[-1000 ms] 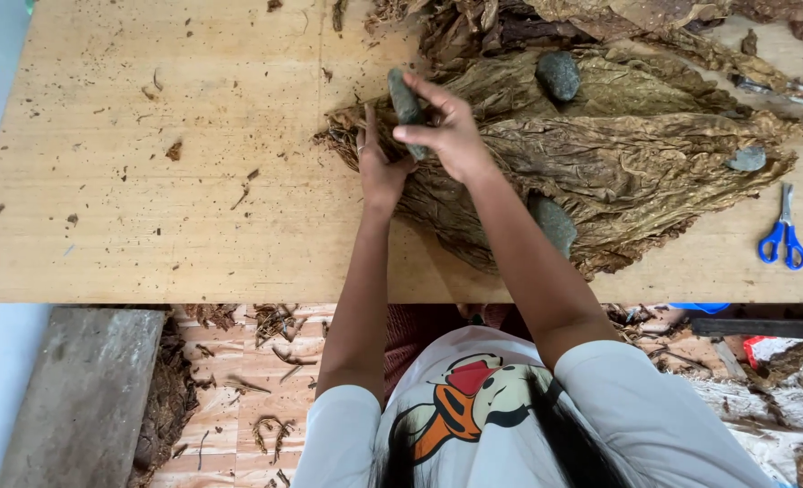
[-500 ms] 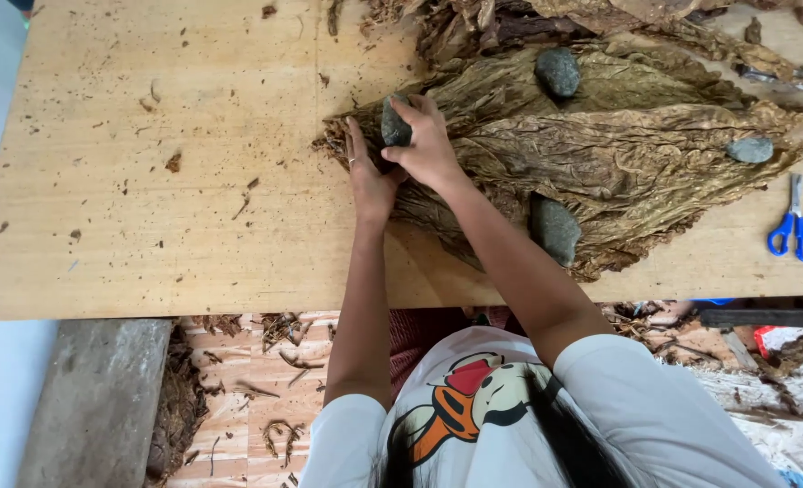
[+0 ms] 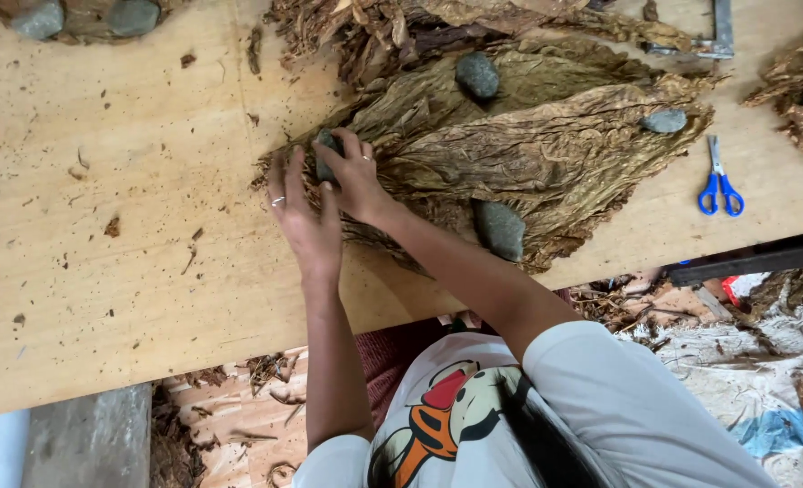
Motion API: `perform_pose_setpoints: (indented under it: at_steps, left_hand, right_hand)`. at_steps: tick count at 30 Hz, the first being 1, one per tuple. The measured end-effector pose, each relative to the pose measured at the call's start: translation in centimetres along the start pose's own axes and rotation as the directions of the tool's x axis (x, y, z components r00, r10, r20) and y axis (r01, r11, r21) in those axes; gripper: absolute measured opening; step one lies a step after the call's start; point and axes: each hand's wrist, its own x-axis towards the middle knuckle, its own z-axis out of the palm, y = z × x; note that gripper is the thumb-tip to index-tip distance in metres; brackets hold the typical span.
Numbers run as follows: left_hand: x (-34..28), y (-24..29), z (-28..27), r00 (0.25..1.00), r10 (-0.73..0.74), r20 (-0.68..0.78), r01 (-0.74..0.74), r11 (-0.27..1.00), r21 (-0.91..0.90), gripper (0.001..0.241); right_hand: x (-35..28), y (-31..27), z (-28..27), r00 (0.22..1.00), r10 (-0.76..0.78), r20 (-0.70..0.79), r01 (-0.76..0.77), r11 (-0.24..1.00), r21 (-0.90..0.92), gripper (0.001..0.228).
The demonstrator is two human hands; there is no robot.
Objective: Flattening large dried leaves by spreading them on a table and weighting them with stones.
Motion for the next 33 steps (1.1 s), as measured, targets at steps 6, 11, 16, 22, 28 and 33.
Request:
perform_pose_setpoints:
  at_steps: [6,11,16,22,28,33]
  left_hand:
    - [-1.8,3.7,1.6,0.973,0.228,0.034,-0.218,0.958,-0.186,0.045]
    - [-3.8,3.3,5.3,0.806,0.503,0.313,-0.555,0.826,0.101,0.028]
    - [-4.1,3.7,4.9,0.811,0.535,0.237,-0.562,0.825,0.06,0.011]
    - [-4.9,3.7,4.4,0.785,0.541,0.302,-0.576,0.817,0.031,0.021]
    - [-5.4,4.0,4.1,0.792,0.526,0.309,-0.552,0.834,-0.004,0.017]
    - [-7.3,3.9,2.6,0.797,0.531,0.286,-0.539,0.84,-0.059,0.02]
  right_hand:
    - [2.1,5.0,-6.8,0.995,-0.061,-0.073,0.088,0.887,0.453,0.02]
    - [3.9,6.5,-11.7,0.839,0.449,0.306,-0.43,0.893,-0.133,0.054]
    - [4.7,8.5,-10.4,0.907,0.302,0.294,-0.258,0.949,-0.178,0.008]
    - [4.9,3.0,-16.0,0.77,0.31,0.557,-0.473,0.863,0.174,0.024]
    - [7.0,4.6,-13.8,0.782,0.371,0.501,-0.482,0.869,0.11,0.024]
    - [9.1,7.6,-9.9,0.873,0.293,0.39,-0.421,0.858,0.295,0.012]
